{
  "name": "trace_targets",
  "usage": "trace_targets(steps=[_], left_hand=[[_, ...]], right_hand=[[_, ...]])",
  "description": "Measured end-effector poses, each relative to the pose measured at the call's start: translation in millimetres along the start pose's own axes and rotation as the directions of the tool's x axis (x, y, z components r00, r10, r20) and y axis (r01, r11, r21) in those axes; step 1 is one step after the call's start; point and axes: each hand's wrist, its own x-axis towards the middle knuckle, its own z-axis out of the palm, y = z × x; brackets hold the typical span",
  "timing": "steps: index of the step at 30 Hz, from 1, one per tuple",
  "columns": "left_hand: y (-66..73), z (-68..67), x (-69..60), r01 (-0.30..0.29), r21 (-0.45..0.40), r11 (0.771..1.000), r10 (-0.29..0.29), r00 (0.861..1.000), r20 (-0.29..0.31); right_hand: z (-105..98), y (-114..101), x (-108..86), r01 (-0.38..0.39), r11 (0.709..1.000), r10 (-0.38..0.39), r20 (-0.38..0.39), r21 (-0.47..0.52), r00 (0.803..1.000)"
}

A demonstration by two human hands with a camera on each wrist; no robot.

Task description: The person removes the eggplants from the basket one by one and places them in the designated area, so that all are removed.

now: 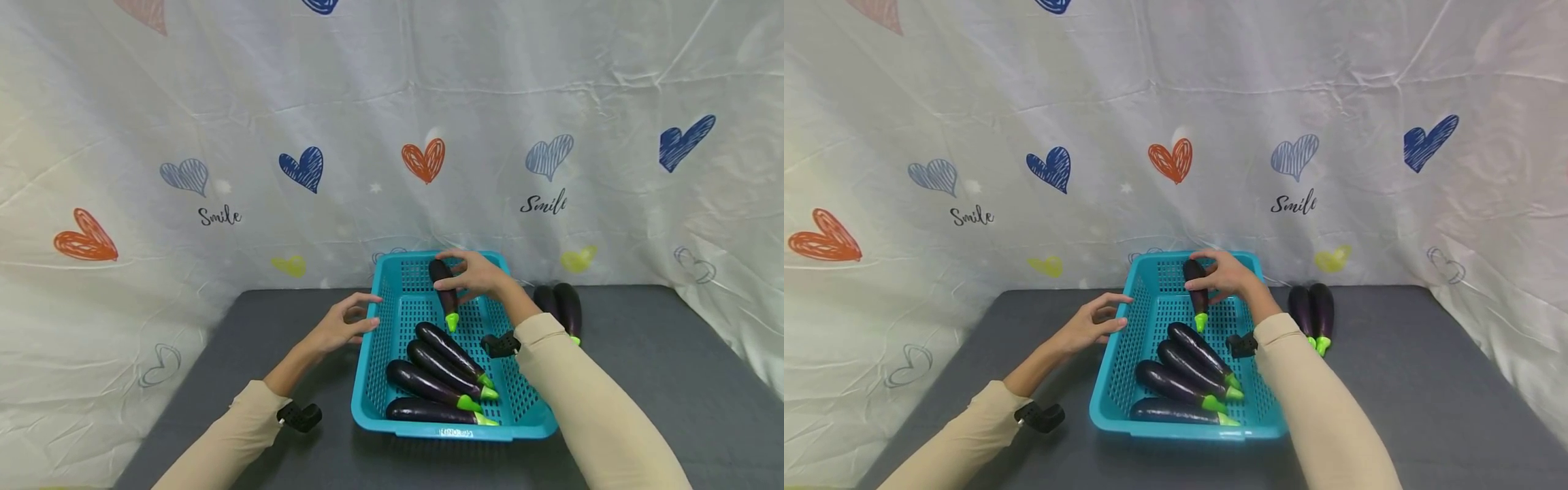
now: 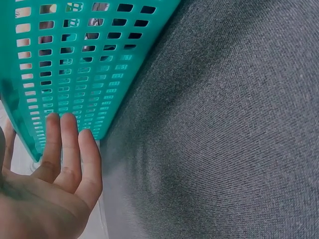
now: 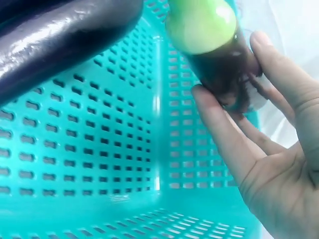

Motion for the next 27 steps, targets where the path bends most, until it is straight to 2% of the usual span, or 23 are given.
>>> trace_targets(steps=[4,12,20,27], left_hand=[[0.9,-0.2,0.4,0.0,-0.001,1.0,0.0,1.0,0.001],[0.1,-0.2,1.2,0.001,-0.009,1.0,-0.001,1.0,0.002],[0.2,0.3,-0.3,0.0,-0.013,1.0,0.0,1.0,-0.001],[-0.3,0.2,-0.3,-0.004,-0.021,1.0,0.004,1.0,0.001]], right_hand=[[-4.7,-6.7,-2.8,0.02,0.999,-0.02,0.02,0.029,1.0],[-14.8,-17.7,-11.4,0.023,0.996,-0.034,0.12,0.085,0.992],[-24.7,-23.0,-21.1,0.087,0.995,-0.09,0.082,0.042,0.993],[-30.1,-26.3,-30.9,0.099,0.993,-0.102,0.055,0.058,0.993]])
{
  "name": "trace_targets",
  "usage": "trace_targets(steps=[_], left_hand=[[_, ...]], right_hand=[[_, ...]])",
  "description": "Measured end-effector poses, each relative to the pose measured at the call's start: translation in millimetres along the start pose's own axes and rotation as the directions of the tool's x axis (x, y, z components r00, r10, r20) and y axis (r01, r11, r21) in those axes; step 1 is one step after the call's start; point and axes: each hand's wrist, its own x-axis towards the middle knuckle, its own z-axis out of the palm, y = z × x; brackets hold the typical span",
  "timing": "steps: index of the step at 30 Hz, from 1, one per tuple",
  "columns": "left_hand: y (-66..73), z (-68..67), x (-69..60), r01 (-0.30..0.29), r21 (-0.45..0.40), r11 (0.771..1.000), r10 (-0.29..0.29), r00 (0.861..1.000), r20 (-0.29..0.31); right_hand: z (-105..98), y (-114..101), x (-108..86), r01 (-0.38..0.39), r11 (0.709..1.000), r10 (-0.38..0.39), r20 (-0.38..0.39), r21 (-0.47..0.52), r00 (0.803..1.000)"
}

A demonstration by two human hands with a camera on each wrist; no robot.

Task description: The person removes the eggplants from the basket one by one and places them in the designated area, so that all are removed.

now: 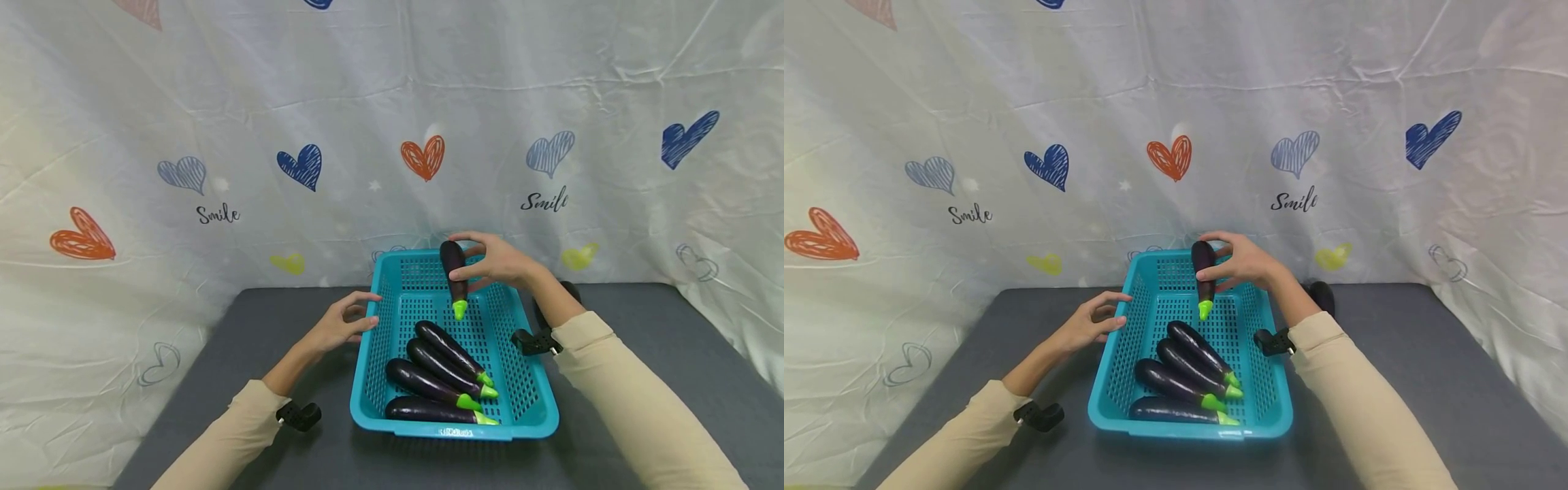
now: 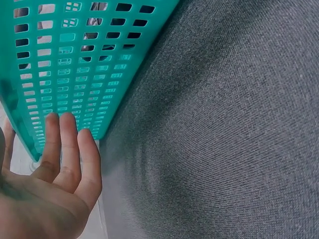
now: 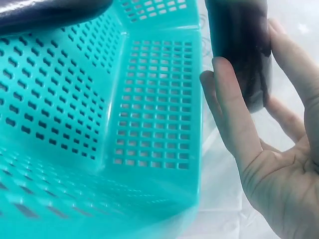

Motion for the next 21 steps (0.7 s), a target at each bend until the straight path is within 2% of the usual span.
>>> trace_targets(steps=[12,21], left_hand=[[-0.3,0.4,1.0,-0.013,-0.013,1.0,0.013,1.0,0.004],[0.1,0.6,0.4,-0.015,-0.002,1.0,0.015,1.0,0.001]], right_hand=[[-8.3,-7.7,-20.8,0.067,0.998,-0.067,-0.059,-0.008,0.996],[-17.8,-3.8,-35.7,0.093,0.996,-0.092,-0.046,0.011,0.995]])
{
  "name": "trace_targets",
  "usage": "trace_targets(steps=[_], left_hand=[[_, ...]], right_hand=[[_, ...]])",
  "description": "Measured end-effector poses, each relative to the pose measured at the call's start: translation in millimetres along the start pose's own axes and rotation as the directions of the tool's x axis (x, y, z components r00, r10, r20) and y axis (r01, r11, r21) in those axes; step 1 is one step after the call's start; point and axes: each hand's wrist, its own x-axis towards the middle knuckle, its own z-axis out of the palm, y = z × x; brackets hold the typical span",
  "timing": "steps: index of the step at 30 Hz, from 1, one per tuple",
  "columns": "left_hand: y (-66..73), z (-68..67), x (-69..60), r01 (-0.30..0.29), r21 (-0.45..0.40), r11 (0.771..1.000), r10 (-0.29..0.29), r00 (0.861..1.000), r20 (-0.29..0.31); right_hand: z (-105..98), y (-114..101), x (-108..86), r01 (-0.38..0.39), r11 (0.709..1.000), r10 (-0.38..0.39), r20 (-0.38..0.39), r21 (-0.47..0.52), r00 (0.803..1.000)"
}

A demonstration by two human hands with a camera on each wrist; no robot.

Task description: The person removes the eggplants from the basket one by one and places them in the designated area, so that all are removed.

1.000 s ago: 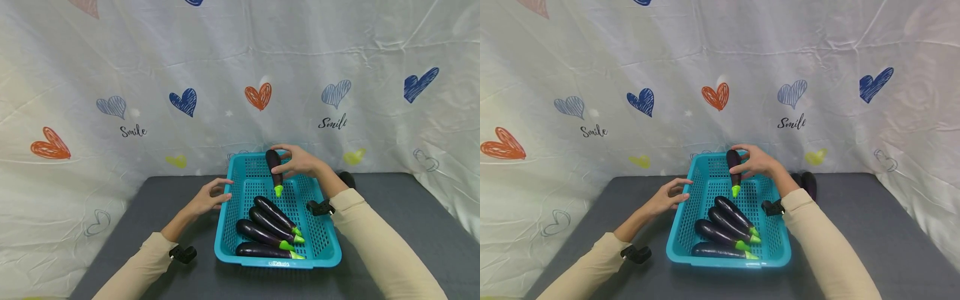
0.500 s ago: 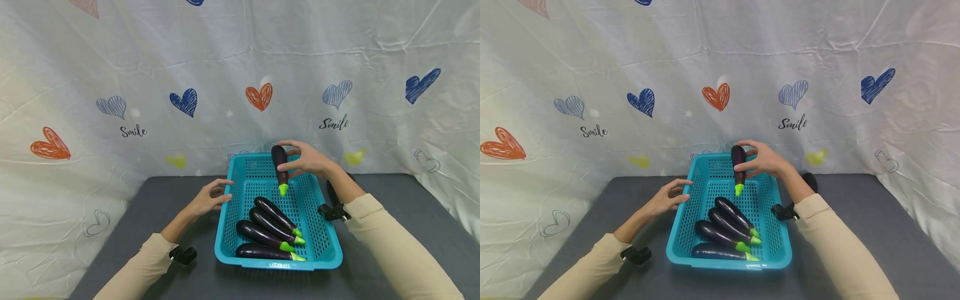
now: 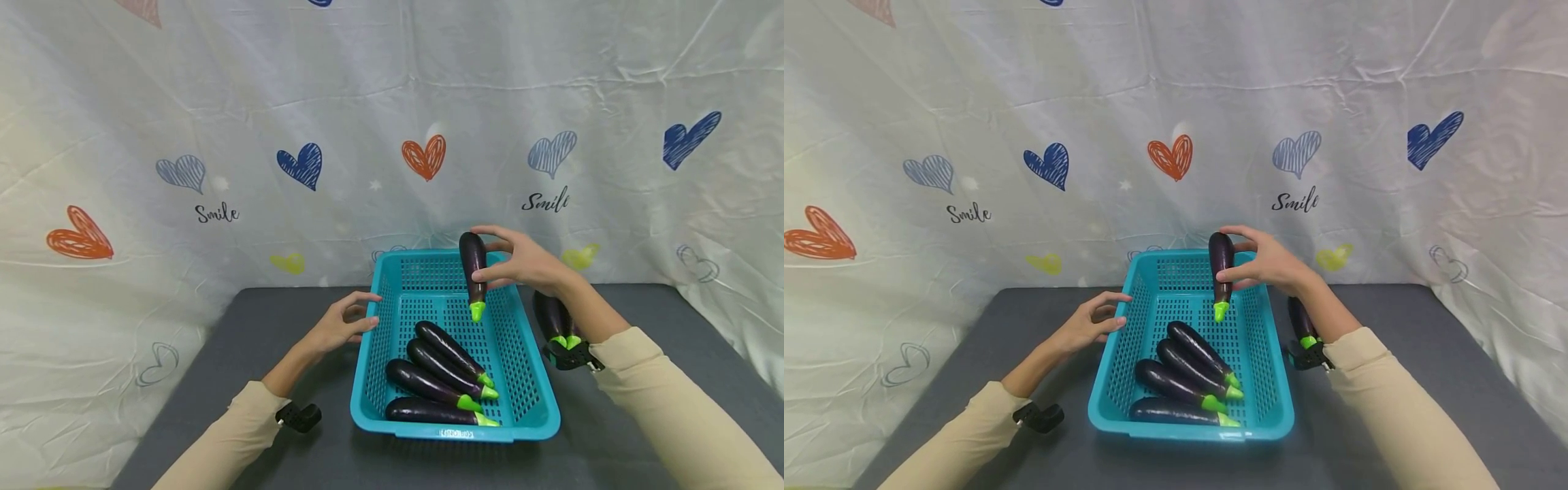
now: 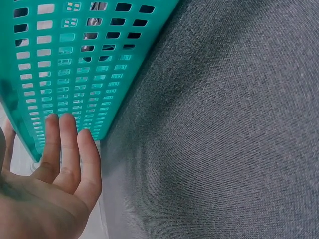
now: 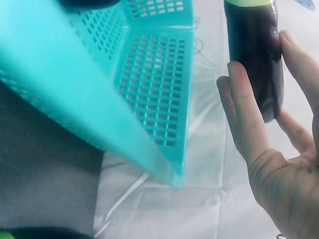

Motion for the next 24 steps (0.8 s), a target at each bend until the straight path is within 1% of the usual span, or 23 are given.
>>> trace_targets(steps=[4,11,16,21,24], left_hand=[[-0.1,-0.4,0.5,-0.007,0.002,1.0,0.007,1.0,0.001],[1.1,-1.4,0.0,-0.004,0.021,1.0,0.005,1.0,-0.012],[1.9,-1.1,-0.4,-0.006,0.017,1.0,0.006,1.0,-0.011],[2.0,0.0,-0.7,-0.003,0.013,1.0,0.003,1.0,-0.011],[1.3,-0.3,-0.1,-0.001,0.011,1.0,0.001,1.0,-0.01]], right_hand=[[-3.0,0.7,-7.2,0.001,1.0,-0.001,-0.006,-0.012,1.0],[-8.0,4.4,-19.3,0.023,0.999,-0.024,-0.023,-0.048,0.999],[-12.3,10.4,-27.4,0.046,0.998,-0.047,-0.055,-0.032,0.997],[-20.5,18.0,-36.1,0.049,0.999,-0.048,-0.082,0.004,0.995],[-26.9,20.6,-41.8,0.053,0.999,-0.054,-0.091,-0.01,0.994]])
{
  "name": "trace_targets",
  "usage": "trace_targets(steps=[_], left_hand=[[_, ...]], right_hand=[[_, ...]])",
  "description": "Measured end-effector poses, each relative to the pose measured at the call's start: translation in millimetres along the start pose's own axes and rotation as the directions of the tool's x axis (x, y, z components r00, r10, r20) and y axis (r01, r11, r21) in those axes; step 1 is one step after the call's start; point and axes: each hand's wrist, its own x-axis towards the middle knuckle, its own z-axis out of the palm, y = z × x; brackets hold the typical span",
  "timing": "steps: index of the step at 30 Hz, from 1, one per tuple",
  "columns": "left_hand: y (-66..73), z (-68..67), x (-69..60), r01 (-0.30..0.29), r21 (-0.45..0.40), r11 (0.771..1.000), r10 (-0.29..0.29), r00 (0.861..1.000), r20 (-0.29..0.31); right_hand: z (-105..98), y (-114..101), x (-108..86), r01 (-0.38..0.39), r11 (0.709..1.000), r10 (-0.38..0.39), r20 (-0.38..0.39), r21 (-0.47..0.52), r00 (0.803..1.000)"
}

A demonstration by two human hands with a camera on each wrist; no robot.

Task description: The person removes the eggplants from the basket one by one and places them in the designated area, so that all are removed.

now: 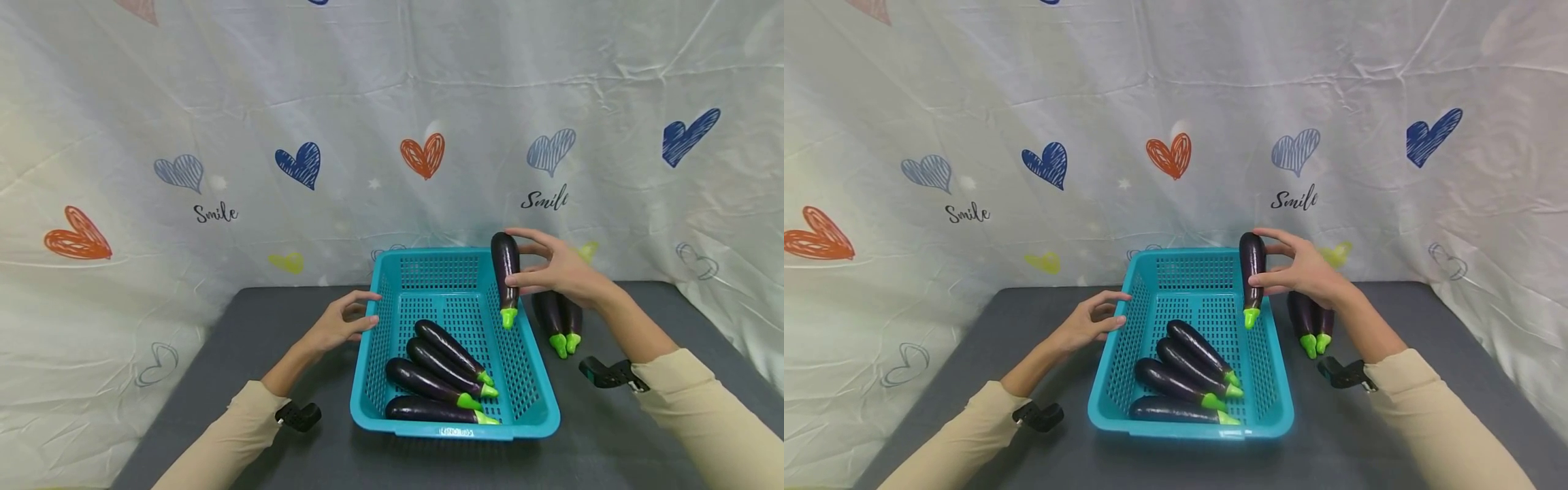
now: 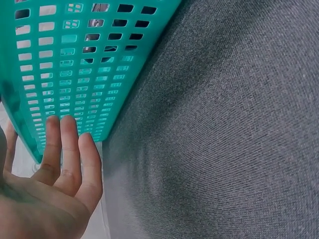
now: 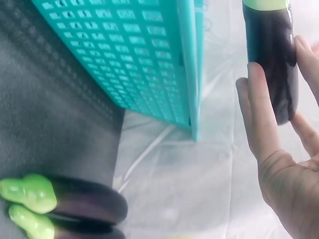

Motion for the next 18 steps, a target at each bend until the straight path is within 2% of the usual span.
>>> trace_targets(steps=[5,18], left_hand=[[-1.2,-1.1,0.6,-0.001,0.005,1.0,0.001,1.0,-0.003],[-1.2,1.0,-0.5,0.008,0.013,1.0,-0.008,1.0,-0.02]], right_hand=[[-11.0,0.3,-8.6,0.008,0.999,-0.009,-0.027,-0.041,1.0],[-40.6,8.4,-38.9,-0.047,0.991,0.029,-0.142,-0.124,0.989]])
